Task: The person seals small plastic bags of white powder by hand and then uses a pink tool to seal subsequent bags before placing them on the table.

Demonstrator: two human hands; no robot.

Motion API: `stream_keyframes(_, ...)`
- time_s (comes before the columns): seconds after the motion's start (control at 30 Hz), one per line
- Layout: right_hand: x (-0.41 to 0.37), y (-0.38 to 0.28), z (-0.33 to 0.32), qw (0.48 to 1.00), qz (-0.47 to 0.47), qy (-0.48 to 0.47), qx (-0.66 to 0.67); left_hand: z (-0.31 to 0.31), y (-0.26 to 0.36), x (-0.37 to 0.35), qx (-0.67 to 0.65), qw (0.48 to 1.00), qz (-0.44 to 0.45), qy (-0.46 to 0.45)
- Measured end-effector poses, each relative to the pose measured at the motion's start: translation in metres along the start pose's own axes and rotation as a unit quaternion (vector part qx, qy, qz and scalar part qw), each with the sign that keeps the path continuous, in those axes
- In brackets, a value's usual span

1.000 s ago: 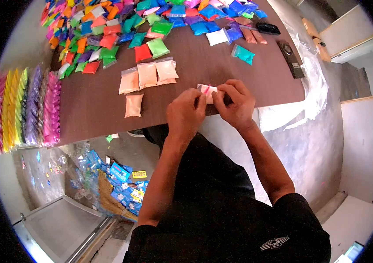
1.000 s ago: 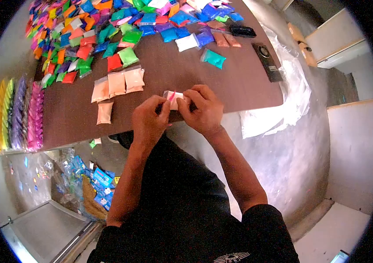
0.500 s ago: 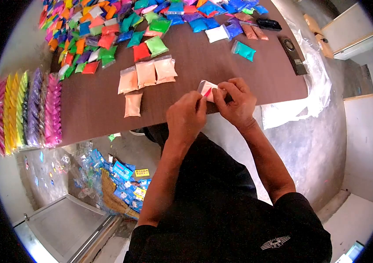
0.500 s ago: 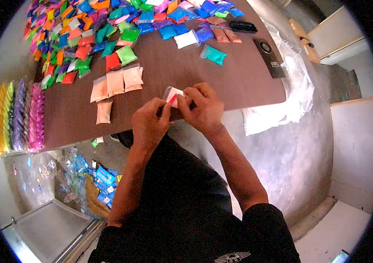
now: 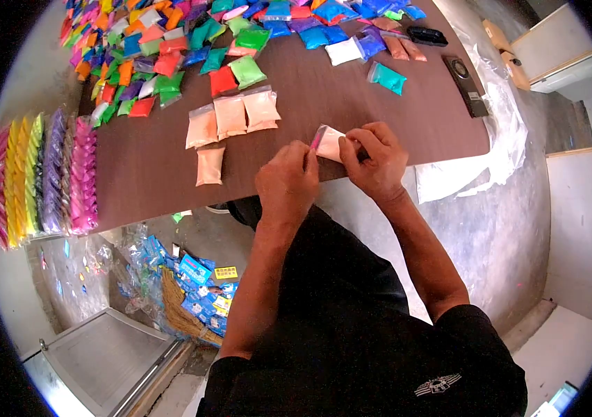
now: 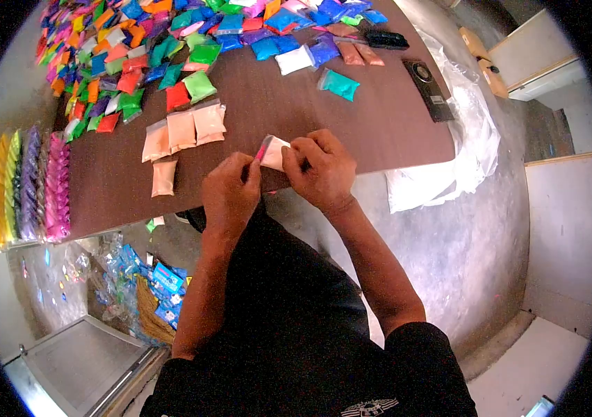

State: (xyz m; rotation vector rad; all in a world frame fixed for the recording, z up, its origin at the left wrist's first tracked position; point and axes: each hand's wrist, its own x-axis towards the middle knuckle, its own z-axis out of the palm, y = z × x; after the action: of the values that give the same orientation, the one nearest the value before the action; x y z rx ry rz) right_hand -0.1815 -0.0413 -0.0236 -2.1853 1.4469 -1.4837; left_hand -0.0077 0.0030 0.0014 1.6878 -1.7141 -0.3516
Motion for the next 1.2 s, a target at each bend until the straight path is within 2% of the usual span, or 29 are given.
stream_keyframes(0.1,0.0,-0.001,0.001,1.0,0.002,-0.011,-0.019,-0.005,-0.002,0.002,-0.029,0.999,-0.025,-0.006)
stream_keyframes(0.17,-0.002,0.0,0.002,1.0,0.016,-0.002,-0.002,-0.004,0.004,-0.001,-0.066,0.998,0.0,0.006)
stream_keyframes(0.3,-0.001,0.002,0.001,1.0,0.007,0.0,0.003,0.001,0.005,-0.006,-0.041,0.999,0.015,0.013)
stream_keyframes(0.4,0.0,0.0,0.002,1.0,-0.008,-0.002,-0.008,-0.005,0.001,-0.002,-0.003,1.0,-0.016,0.01)
stream_keyframes(0.47,-0.002,-0.002,0.002,1.0,0.022,-0.006,0.001,-0.006,0.001,-0.002,-0.042,0.999,-0.011,0.012)
stream_keyframes(0.6,-0.003,0.001,0.003,1.0,0.02,-0.002,-0.006,0.0,0.008,-0.01,-0.063,0.998,0.012,-0.007)
stream_keyframes(0.77,0.001,0.001,0.001,1.0,-0.012,0.002,-0.01,-0.007,-0.004,-0.005,0.034,0.999,-0.008,0.003)
stream_keyframes(0.9,-0.002,0.0,0.002,1.0,0.014,-0.004,-0.002,-0.007,0.002,-0.01,-0.022,0.999,0.019,0.02)
stream_keyframes(0.97,0.001,0.0,0.0,1.0,-0.015,-0.01,-0.012,-0.001,0.004,-0.017,-0.044,0.999,0.02,-0.025)
stream_keyframes(1.07,-0.001,0.006,0.002,1.0,-0.018,0.006,-0.013,-0.005,0.002,-0.014,0.004,1.0,0.012,0.004)
stream_keyframes(1.2,0.001,0.003,0.002,1.0,-0.018,-0.001,-0.019,-0.012,0.004,-0.008,0.021,1.0,-0.022,-0.005)
